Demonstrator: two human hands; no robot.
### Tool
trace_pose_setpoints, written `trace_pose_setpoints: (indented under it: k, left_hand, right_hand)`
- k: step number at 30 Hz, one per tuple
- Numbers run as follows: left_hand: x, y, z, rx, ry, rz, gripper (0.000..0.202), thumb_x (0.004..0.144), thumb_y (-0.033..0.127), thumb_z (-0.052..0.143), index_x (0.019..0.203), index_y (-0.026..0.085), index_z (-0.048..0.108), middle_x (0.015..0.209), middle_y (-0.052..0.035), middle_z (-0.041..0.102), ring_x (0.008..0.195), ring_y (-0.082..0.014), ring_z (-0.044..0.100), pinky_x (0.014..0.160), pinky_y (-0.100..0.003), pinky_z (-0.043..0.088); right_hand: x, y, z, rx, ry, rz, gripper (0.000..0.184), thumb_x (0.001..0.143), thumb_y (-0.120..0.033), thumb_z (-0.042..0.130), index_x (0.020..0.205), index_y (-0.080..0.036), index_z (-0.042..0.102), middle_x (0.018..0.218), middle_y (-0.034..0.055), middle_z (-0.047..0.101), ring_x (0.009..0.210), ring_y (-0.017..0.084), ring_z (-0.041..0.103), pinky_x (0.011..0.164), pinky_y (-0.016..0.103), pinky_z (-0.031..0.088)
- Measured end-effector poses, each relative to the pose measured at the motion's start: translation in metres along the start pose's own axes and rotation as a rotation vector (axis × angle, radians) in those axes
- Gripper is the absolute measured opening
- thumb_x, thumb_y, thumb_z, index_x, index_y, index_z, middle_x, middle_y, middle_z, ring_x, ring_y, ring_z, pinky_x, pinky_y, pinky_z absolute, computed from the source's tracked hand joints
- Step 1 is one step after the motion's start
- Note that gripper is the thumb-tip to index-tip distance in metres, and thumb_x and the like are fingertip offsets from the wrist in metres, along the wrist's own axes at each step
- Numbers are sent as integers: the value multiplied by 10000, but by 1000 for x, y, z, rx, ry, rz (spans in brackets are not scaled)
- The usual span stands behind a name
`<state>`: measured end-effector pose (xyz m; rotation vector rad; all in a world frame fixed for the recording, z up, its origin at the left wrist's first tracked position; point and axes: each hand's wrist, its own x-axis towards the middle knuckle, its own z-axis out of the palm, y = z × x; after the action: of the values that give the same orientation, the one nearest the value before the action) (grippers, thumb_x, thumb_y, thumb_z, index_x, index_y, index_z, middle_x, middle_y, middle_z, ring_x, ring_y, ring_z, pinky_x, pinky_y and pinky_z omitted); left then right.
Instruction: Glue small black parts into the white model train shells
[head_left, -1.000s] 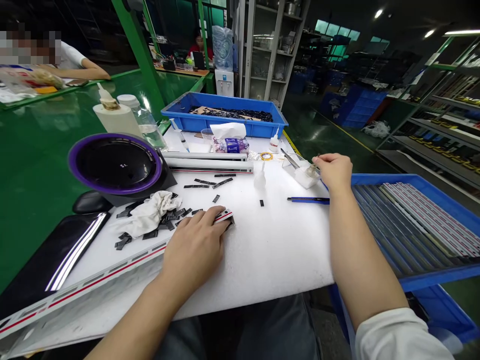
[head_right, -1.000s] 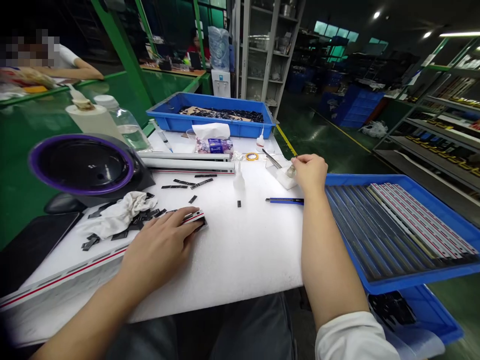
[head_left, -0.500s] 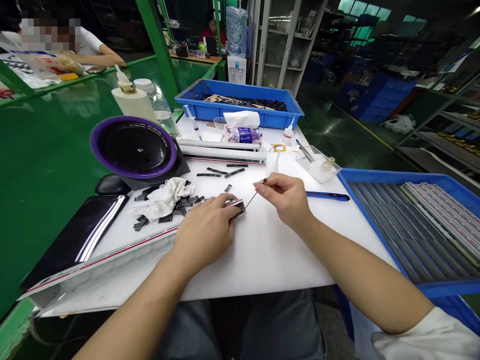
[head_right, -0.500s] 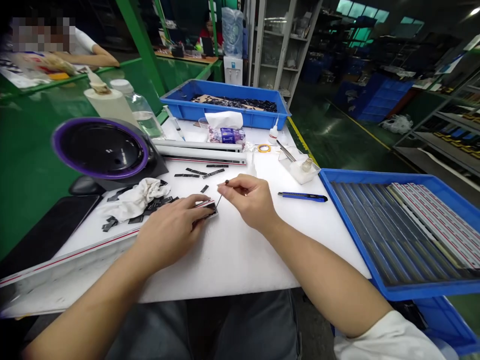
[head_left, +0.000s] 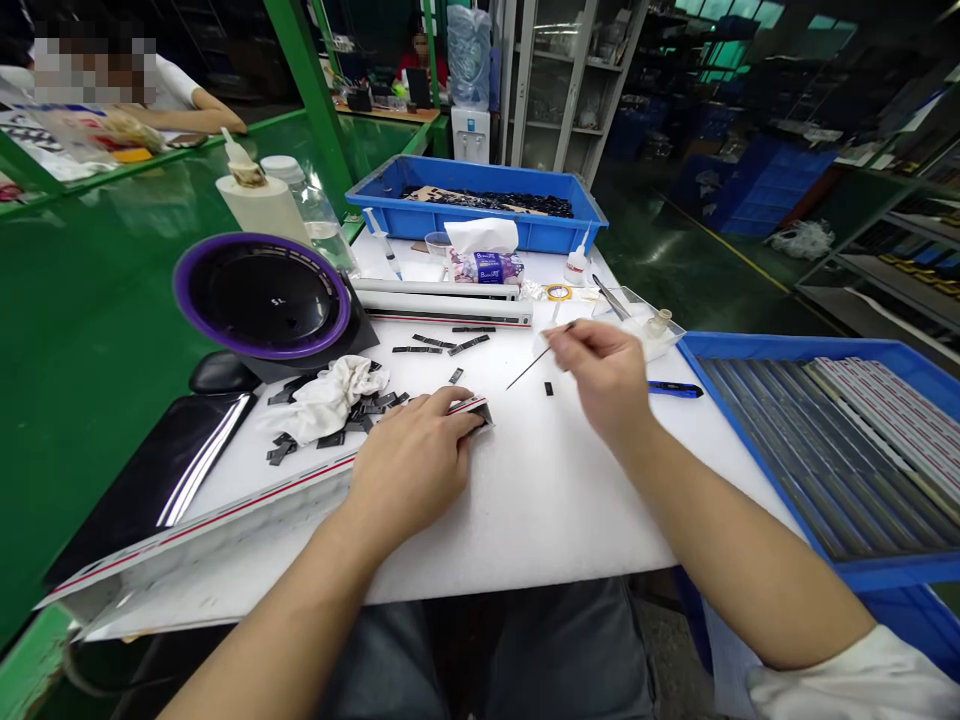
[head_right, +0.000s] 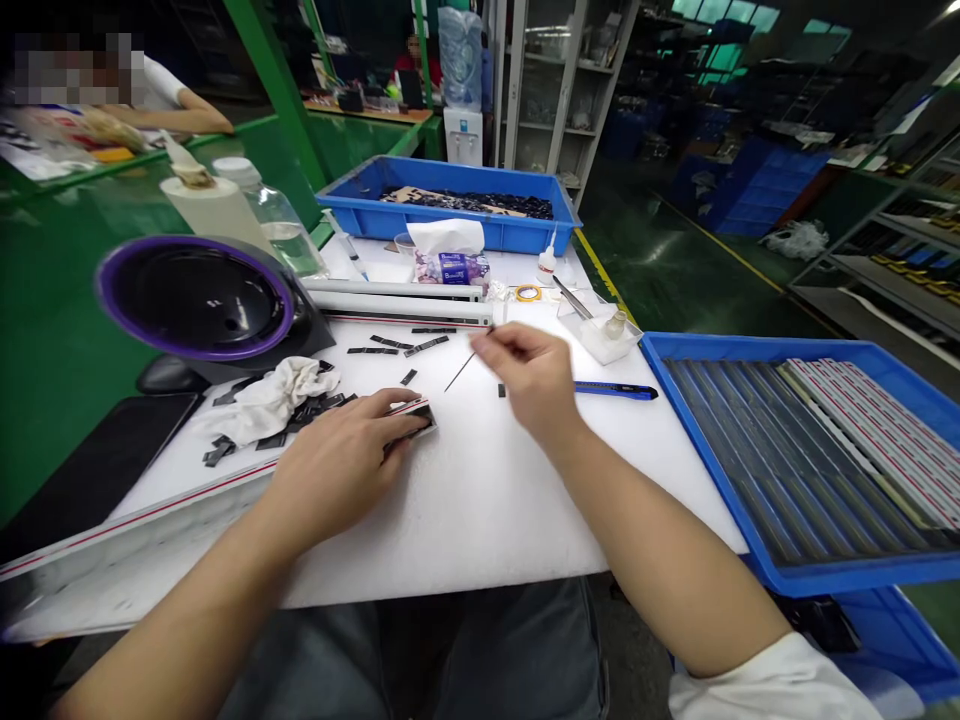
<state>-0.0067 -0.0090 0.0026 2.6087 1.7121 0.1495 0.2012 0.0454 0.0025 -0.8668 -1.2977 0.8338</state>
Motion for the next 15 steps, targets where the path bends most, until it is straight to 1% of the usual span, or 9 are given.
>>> trace_pose_setpoints:
  k: [2,4,5,6,7,8,10,12,15]
  left_hand:
    - [1,0,-1,-1,-3,2,372,945,249,386,1107,320,714,1356,36,580,1034,-267,641,848,-460,539]
    - [2,0,-1,2,-5,6,381,943,258,377,1109,309,716,1372,29,570,1049,-277,639,857,-465,538]
    - [2,0,-1,4,-5,7,385,940,261,375,1111,305,716,1378,26,567,1056,-282,638,865,-468,537]
    - [2,-1,0,4,-7,10,389,936,266,374,1115,305,717,1382,24,566,1062,-288,638,871,-472,536]
    - [3,-2,0,2,-8,15,391,934,275,372,1117,305,717,1383,22,566,1067,-294,639,875,-477,536]
    - [3,-4,1,0,-8,19,395,933,289,369,1119,306,717,1385,20,565,1070,-301,639,877,-483,537]
    - [5,-7,4,-2,-2,31,404,934,324,360,1115,306,720,1382,13,569,1060,-312,646,870,-494,541]
    - [6,-10,6,3,17,41,417,933,355,350,1109,301,724,1380,3,571,1043,-321,653,851,-503,548]
    - [6,-11,8,12,42,50,431,927,367,341,1100,297,729,1366,-7,585,1038,-329,657,832,-509,557]
  right_hand:
    - [20,-5,-30,-34,215,-132,159,775,-341,719,705,-211,660,602,-42,559,540,102,486,557,260,407]
    - [41,-8,-68,-148,509,-272,153,786,-339,683,712,-214,635,587,-53,526,505,98,449,539,260,399]
    - [51,-9,-88,-225,659,-318,162,787,-341,676,699,-218,617,582,-57,506,504,100,440,546,266,408]
    - [59,-10,-105,-311,769,-339,173,789,-343,668,686,-219,605,593,-55,502,528,110,463,569,277,428]
    - [65,-9,-120,-388,850,-343,181,791,-347,660,678,-219,602,608,-50,510,558,121,491,599,291,448]
    - [69,-9,-133,-455,886,-327,184,791,-351,655,677,-215,608,622,-44,522,590,132,521,634,305,467]
    - [73,-5,-147,-552,882,-272,189,793,-362,644,702,-196,639,642,-29,556,640,152,564,689,326,489]
    - [73,-1,-149,-627,839,-213,223,803,-380,630,740,-170,671,648,-14,581,653,158,578,716,331,496]
    - [73,4,-144,-744,808,-155,279,836,-401,591,792,-147,699,685,12,625,661,163,583,729,325,496]
